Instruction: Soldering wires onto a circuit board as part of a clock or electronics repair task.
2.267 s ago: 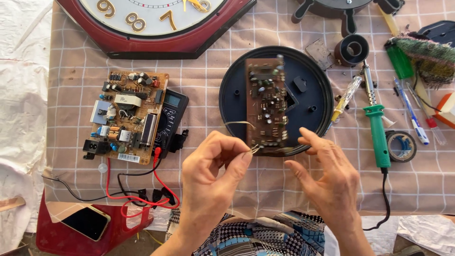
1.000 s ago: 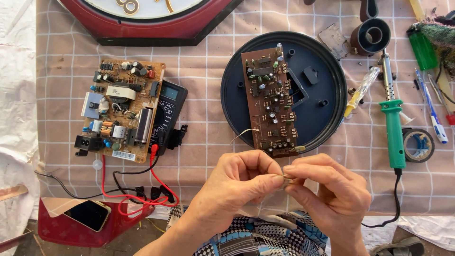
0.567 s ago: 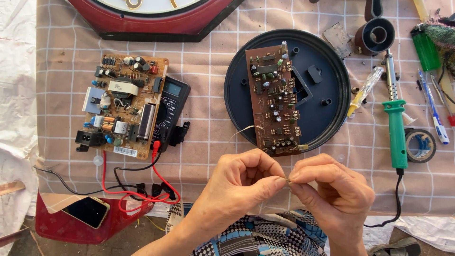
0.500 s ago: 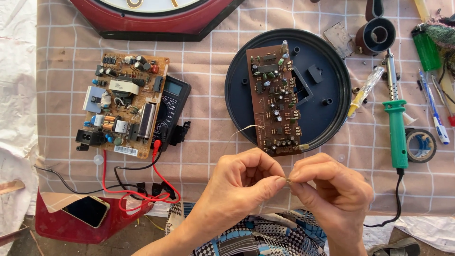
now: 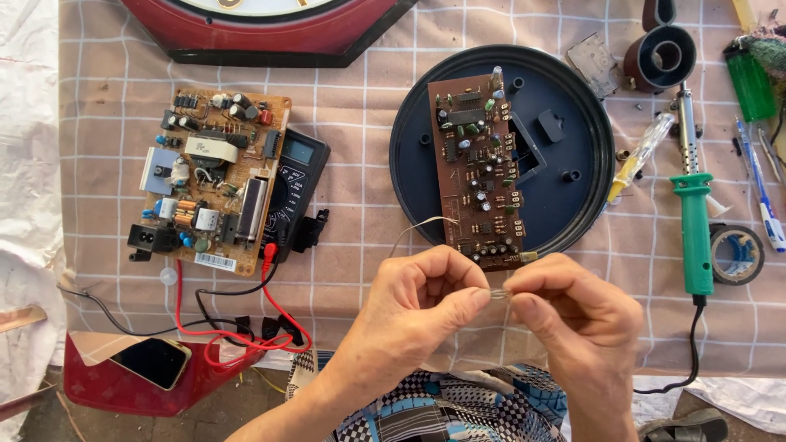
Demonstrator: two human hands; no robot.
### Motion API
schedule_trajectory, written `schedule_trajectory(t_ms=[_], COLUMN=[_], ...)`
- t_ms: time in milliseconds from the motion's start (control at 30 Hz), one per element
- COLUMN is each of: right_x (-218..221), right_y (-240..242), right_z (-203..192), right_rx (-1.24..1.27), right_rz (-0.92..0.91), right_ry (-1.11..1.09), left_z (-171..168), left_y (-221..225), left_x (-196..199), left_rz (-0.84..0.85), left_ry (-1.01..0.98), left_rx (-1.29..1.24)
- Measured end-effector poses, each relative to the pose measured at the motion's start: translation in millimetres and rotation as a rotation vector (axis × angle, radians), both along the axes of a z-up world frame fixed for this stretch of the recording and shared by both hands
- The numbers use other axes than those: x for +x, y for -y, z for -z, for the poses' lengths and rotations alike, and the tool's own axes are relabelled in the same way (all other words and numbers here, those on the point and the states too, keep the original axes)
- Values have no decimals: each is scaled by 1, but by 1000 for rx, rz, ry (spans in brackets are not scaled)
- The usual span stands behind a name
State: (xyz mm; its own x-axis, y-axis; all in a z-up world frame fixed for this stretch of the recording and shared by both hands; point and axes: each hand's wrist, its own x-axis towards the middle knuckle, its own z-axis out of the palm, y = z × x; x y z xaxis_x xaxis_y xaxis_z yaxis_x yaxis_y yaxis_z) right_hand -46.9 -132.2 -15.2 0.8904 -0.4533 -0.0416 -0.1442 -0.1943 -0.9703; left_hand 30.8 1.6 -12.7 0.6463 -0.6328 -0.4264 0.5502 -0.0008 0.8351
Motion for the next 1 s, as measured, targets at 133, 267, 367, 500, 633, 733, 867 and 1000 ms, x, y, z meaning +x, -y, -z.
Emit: schedule_trajectory(t_ms=[133,267,367,500,633,733,867,1000], right_x=[3,5,-8,-7,-3,0,4,6], right_y=[-1,-2,5,1,-1,-2,9,14], right_z=[1,5,14,9,7,4,17,24], right_rx=[53,377,323,320,372,184,-466,-609], right_rz=[-56,-109,-98,-121,-27,69,77,-7], right_ry=[18,107,55,32,63,92,69,28], left_z=[-1,-9,-8,-6,-9,-7,-1,5], left_y=[4,2,0,2,-1,0,7,13], left_x=[0,0,-3,-6,-3,2,11,14], left_rz=[33,59,15,9,-57,-89,-199,-191], left_ry=[133,195,141,156,266,400,509,503], left_rx=[65,59,22,13,49,146,267,305])
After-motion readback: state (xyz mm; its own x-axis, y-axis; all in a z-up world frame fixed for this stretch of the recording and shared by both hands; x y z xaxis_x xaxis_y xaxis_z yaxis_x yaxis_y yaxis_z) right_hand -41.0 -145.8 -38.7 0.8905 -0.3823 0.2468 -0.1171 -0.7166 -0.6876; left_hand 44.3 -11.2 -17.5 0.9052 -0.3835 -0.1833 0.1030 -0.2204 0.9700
